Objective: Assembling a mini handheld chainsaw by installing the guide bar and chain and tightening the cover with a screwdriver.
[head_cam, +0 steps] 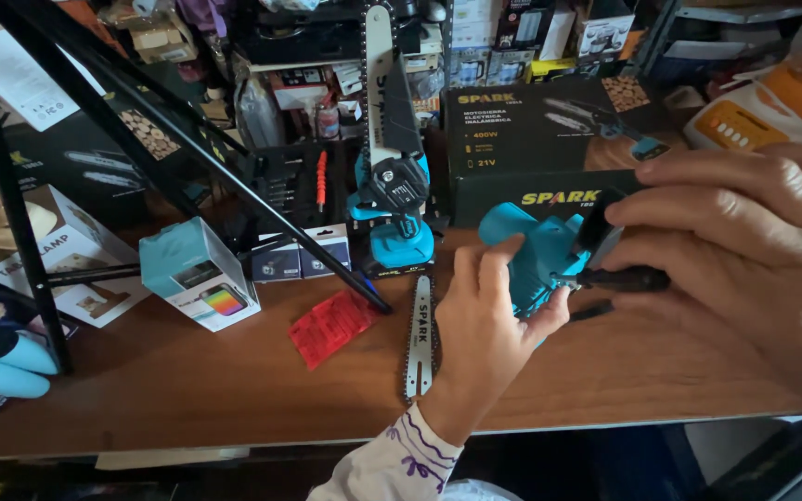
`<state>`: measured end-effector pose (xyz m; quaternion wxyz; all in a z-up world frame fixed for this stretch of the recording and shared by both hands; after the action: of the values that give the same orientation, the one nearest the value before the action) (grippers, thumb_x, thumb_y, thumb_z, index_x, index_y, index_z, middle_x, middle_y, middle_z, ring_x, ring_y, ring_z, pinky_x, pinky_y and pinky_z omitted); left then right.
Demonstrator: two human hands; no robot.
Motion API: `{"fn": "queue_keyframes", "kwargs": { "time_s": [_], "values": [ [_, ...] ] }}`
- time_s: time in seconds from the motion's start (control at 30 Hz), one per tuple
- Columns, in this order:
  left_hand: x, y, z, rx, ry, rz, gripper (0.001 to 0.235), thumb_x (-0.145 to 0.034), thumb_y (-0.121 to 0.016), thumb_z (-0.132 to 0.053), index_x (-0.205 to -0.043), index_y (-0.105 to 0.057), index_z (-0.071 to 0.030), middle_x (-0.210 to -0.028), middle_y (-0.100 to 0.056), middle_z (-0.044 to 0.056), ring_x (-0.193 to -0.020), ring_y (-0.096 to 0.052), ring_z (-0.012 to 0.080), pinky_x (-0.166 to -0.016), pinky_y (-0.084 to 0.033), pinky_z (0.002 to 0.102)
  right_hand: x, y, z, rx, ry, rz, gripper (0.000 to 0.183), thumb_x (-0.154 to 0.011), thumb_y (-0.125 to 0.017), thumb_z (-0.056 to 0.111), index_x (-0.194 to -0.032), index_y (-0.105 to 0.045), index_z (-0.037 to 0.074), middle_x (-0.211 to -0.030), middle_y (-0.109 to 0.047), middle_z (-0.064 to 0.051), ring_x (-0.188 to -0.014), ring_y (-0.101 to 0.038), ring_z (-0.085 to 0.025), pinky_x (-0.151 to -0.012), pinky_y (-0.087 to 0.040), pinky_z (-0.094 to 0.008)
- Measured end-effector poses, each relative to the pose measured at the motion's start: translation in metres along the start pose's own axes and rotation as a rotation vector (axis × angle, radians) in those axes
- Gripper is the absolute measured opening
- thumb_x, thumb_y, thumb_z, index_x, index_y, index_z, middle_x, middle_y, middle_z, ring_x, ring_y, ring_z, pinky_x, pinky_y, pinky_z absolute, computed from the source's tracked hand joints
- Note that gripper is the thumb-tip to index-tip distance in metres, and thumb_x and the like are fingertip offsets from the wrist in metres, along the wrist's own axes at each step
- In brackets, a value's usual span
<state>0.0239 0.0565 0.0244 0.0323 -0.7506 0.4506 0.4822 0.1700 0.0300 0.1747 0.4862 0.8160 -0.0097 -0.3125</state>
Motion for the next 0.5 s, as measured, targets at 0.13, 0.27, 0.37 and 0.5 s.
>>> {"fn": "queue_keyframes", "kwargs": {
  "time_s": [0.13,0.27,0.37,0.5],
  "values": [
    [0.001,-0.002,0.002,-0.013,0.013,0.011,0.062,-0.082,-0.079,-0.045,-0.128,-0.057,-0.011,-0.108,-0.057,0.012,-0.088,-0.069,0.0354,-0.060,-0.056,0.044,-0.002,-0.003,0.001,-0.050,-0.007,0.003,0.031,-0.092,-0.065,0.035,-0.114,-0.070,0.013,-0.132,-0.066,-0.004,-0.136,-0.057,-0.031,-0.110,-0.047,-0.046],
    [0.000,0.000,0.000,-0.012,0.016,0.011,0.060,-0.084,-0.076,-0.047,-0.127,-0.058,-0.010,-0.107,-0.058,0.011,-0.087,-0.069,0.0341,-0.058,-0.055,0.043,-0.006,0.000,0.004,0.028,-0.003,-0.002,0.028,-0.095,-0.065,0.041,-0.109,-0.072,0.018,-0.130,-0.070,0.002,-0.130,-0.063,-0.029,-0.102,-0.043,-0.047],
    [0.000,0.000,0.000,-0.015,0.003,0.011,0.059,-0.084,-0.076,-0.046,-0.127,-0.058,-0.009,-0.107,-0.058,0.012,-0.087,-0.069,0.0333,-0.059,-0.055,0.042,-0.007,-0.004,0.004,0.032,-0.027,0.002,0.028,-0.094,-0.067,0.043,-0.106,-0.073,0.018,-0.126,-0.073,0.004,-0.127,-0.066,-0.026,-0.097,-0.043,-0.045],
    [-0.001,0.001,-0.001,-0.025,-0.004,0.000,0.059,-0.084,-0.077,-0.046,-0.126,-0.059,-0.008,-0.106,-0.058,0.012,-0.084,-0.069,0.0311,-0.056,-0.055,0.040,-0.013,-0.005,0.007,-0.028,-0.034,-0.007,0.028,-0.091,-0.072,0.037,-0.108,-0.075,0.015,-0.115,-0.076,0.003,-0.125,-0.066,-0.027,-0.098,-0.047,-0.045]
  ]
}}
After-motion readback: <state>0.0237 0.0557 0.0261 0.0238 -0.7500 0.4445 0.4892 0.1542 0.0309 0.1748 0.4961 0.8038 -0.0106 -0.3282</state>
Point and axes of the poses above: each hand's wrist, its own x-axis away from the middle knuckle, its own y-axis out of the back of the hand, z = x × y, the point moved 6 cm from there along -x, towards the middle knuckle
